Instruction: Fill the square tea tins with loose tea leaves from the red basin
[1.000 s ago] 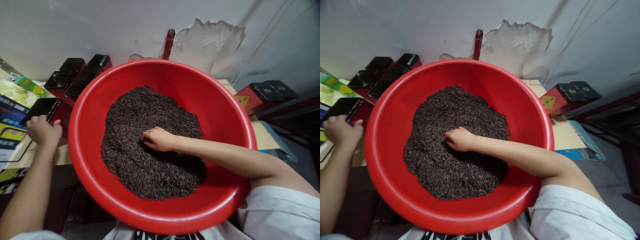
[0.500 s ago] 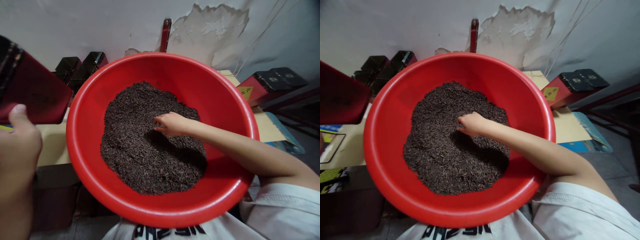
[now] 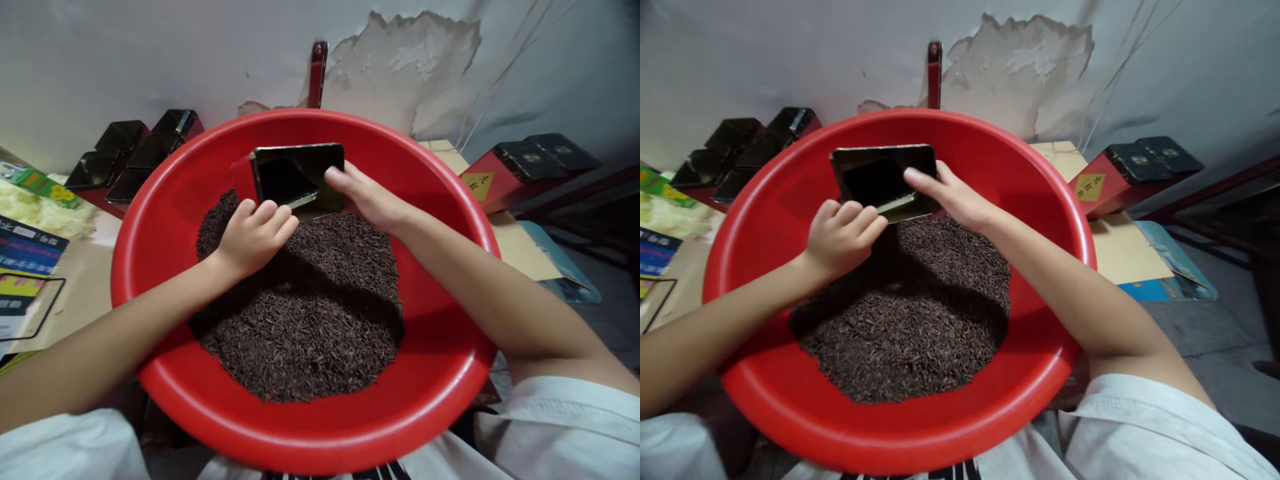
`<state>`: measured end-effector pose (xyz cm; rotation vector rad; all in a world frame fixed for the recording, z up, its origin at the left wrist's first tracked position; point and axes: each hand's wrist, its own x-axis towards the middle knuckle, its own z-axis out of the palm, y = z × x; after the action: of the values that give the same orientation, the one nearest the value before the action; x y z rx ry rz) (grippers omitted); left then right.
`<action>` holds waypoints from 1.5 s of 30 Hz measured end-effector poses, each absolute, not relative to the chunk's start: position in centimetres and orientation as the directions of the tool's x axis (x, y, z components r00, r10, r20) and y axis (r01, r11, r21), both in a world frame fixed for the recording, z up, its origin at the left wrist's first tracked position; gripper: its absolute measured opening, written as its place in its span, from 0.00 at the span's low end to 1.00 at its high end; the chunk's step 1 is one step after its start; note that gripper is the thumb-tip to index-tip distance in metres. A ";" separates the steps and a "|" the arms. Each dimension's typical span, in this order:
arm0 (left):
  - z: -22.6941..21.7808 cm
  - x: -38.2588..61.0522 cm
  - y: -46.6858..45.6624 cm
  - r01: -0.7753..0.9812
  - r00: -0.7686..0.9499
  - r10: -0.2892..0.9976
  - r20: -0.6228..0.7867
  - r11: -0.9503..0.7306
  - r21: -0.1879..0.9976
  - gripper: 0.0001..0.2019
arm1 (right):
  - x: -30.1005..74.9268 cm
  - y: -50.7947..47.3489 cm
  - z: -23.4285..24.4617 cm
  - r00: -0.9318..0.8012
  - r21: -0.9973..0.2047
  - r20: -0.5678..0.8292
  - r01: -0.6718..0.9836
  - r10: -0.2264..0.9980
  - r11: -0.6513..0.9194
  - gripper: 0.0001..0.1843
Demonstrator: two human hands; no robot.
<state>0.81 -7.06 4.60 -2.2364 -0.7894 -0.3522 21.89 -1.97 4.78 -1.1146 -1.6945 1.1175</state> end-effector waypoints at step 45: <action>0.3 0.9 -3.4 0.762 0.644 0.675 0.360 -0.526 -0.378 0.14 | 18.3 -4.1 -0.3 -0.214 -0.901 -0.234 0.414 0.948 -0.129 0.50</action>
<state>0.88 -3.43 0.33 -2.3578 -1.1204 -0.2296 18.28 -4.15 -0.31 -1.5246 -1.6226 1.3318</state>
